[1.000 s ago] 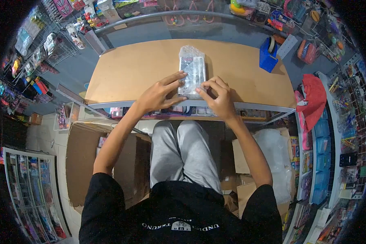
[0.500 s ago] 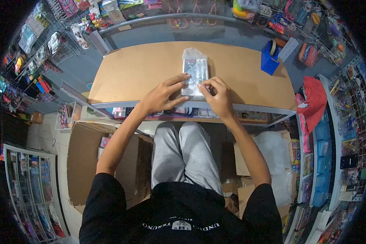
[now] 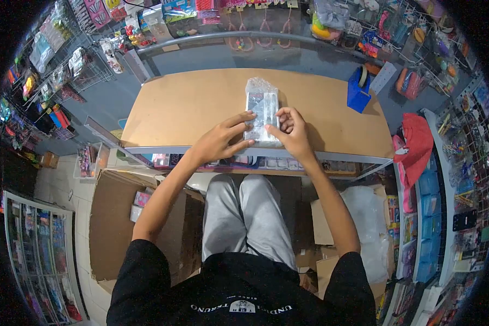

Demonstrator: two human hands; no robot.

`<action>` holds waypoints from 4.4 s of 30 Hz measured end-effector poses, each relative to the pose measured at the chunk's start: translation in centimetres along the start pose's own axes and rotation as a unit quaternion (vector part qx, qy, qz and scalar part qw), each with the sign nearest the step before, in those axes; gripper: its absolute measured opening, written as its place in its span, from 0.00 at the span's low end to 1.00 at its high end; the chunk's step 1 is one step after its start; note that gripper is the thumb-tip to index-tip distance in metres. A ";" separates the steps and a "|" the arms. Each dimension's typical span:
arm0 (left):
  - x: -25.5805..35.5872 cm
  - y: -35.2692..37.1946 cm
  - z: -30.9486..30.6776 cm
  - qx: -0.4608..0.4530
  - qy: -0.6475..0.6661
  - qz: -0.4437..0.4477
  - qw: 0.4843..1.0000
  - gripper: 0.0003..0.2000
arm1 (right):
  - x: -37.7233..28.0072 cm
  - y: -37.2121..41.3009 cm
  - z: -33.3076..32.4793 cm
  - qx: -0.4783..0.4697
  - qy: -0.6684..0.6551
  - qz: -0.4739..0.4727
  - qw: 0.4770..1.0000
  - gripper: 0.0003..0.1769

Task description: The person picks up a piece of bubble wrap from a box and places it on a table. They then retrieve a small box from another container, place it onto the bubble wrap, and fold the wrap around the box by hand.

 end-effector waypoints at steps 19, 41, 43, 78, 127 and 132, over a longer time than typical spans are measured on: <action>0.1 -0.3 -1.5 -0.068 0.059 -0.007 0.996 0.22 | -3.3 0.1 -1.6 0.058 0.169 -0.036 0.983 0.16; -2.5 -0.1 -1.2 0.060 0.133 -0.119 0.982 0.21 | -9.5 4.6 2.5 0.143 0.398 -0.083 0.902 0.31; -2.1 -0.1 -1.2 0.042 0.159 -0.155 0.974 0.16 | -9.6 4.3 4.3 0.067 0.316 -0.076 0.943 0.33; -1.3 0.8 -1.2 0.109 0.095 -0.120 0.982 0.06 | -5.1 3.1 3.3 0.048 0.319 0.024 0.946 0.31; -0.4 -4.0 0.2 -0.018 -0.086 -0.042 0.995 0.23 | -1.3 4.4 -8.4 0.068 0.381 0.203 0.900 0.23; -0.5 -5.2 -0.2 -0.079 -0.117 -0.071 0.987 0.29 | 0.7 3.3 -8.9 0.055 0.173 0.201 0.963 0.19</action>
Point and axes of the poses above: each hand's wrist, its own y-axis away from the middle knuckle, its own z-axis out of the palm, x = y × z, the point moved 4 cm from there along -y, towards the middle knuckle, and after that the axes turned 15 degrees about -x, right-handed, at the moved point
